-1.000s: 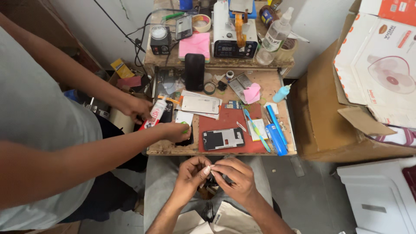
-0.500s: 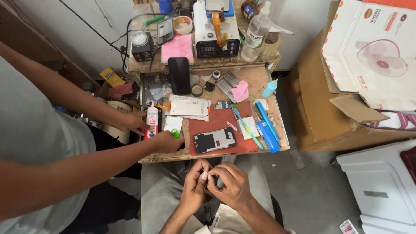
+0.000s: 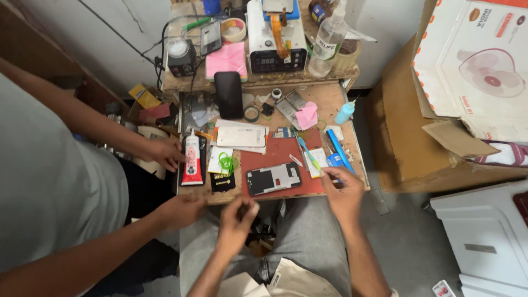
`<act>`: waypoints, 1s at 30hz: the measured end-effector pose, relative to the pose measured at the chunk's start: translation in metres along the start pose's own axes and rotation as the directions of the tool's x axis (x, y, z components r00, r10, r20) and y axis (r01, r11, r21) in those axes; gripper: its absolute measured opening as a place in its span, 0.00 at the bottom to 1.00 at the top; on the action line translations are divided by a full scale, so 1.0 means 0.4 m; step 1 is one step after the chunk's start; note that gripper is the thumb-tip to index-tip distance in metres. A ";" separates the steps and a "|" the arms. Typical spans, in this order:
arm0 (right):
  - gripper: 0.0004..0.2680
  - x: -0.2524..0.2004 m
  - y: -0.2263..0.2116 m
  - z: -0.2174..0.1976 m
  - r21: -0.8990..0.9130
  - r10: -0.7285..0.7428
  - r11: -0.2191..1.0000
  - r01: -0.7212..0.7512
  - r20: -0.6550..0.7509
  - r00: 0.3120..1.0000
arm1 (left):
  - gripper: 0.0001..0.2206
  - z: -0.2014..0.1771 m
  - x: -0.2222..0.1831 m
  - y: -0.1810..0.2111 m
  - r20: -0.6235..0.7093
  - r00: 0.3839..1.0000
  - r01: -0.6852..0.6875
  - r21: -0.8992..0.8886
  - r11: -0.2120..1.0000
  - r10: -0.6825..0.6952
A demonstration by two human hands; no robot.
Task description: The person replaces a display panel on a mobile phone, using a screen remover machine and applying glue to the phone chassis.
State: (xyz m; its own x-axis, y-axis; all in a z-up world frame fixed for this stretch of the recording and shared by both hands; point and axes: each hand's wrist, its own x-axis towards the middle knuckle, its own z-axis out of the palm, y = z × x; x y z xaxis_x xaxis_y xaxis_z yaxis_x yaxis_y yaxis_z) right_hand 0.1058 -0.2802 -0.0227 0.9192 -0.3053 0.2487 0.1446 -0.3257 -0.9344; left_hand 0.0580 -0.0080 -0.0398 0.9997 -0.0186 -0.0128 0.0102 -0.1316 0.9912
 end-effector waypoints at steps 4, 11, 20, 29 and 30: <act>0.03 -0.011 -0.006 0.072 0.017 0.022 1.000 -0.025 0.147 0.989 | 0.09 -0.018 0.131 -0.027 -0.045 0.999 0.020 0.197 0.980 -0.012; 0.04 -0.009 0.050 0.139 0.036 0.075 0.996 -0.087 0.258 0.963 | 0.09 -0.031 0.263 -0.054 -0.052 0.985 -0.124 0.468 0.875 0.167; 0.04 -0.013 0.150 0.186 0.013 0.110 0.993 -0.121 0.324 0.940 | 0.08 0.019 0.300 -0.094 0.057 0.968 -0.222 0.648 0.728 0.244; 0.04 -0.003 0.191 0.204 0.089 0.177 0.970 -0.228 0.389 0.904 | 0.09 0.053 0.307 -0.156 -0.013 0.929 -0.256 0.700 0.667 0.370; 0.04 -0.002 0.194 0.206 0.090 0.168 0.971 -0.221 0.399 0.901 | 0.06 0.050 0.307 -0.160 -0.023 0.931 -0.251 0.683 0.686 0.363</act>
State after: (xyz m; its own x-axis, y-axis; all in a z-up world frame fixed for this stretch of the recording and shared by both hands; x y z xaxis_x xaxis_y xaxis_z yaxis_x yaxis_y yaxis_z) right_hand 0.1466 -0.2315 -0.1166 0.9990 0.0268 -0.0349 -0.0299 -0.1677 -0.9854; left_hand 0.1796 -0.0218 -0.1075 0.9354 -0.0421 0.3512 -0.2571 -0.7626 0.5935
